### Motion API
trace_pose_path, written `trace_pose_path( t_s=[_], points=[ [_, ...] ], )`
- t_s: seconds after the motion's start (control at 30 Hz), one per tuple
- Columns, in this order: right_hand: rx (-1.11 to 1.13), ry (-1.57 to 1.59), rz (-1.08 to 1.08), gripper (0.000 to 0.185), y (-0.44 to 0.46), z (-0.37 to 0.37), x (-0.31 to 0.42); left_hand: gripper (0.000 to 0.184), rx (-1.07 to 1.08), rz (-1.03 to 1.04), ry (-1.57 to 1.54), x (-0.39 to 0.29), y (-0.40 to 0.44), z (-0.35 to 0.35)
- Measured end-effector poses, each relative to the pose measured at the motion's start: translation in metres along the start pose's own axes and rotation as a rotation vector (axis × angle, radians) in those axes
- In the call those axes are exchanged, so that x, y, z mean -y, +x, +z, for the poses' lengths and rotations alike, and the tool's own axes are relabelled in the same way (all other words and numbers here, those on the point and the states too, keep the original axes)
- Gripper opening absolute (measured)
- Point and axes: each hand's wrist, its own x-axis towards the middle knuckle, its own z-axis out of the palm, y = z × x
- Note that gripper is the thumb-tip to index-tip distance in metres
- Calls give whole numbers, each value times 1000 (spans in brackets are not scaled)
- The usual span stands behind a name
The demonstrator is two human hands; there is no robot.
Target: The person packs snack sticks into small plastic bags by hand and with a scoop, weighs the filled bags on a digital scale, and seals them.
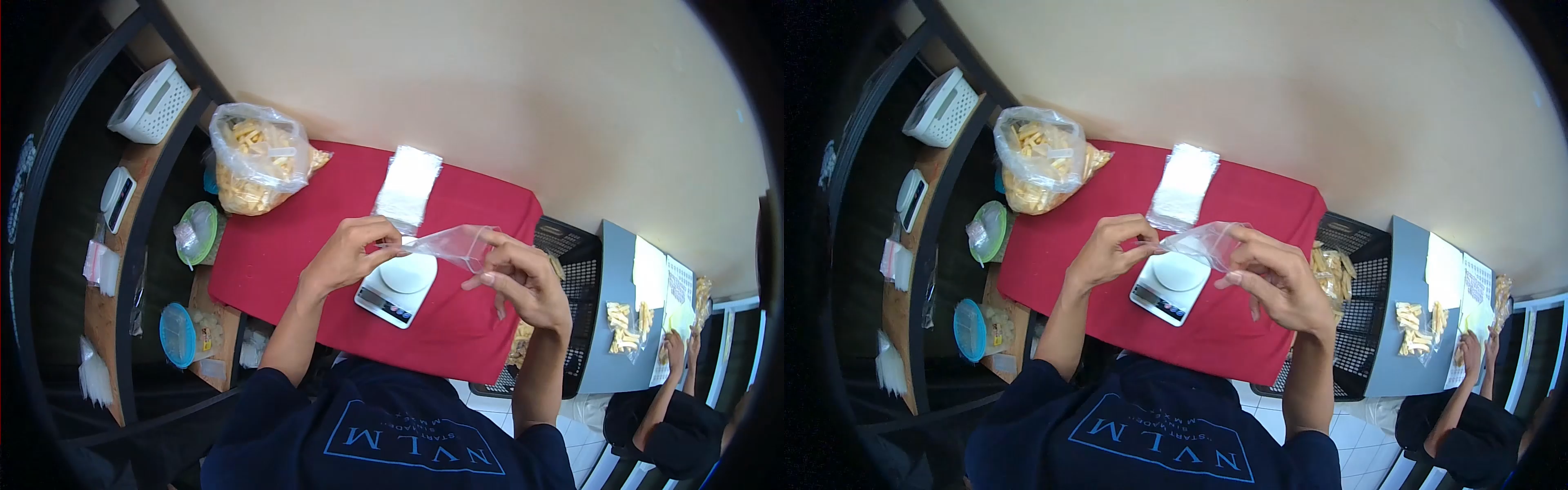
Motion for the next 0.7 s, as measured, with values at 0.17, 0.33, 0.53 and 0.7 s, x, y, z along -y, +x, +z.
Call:
trace_pose_path(
  t_s=[0.17,0.33,0.53,0.7],
  points=[
    [113,-85,20,5,35,36,22,10,-216,52,-2,38,-35,-43],
    [265,-356,-97,6,74,73,30,27,-278,-68,7,62,-79,-107],
    [598,-372,-119,9,133,167,38,84,-36,127,-287,56,-83,-135],
    [655,-446,-95,11,173,205,42,66,111,156,-435,92,-103,-155]
  ],
)
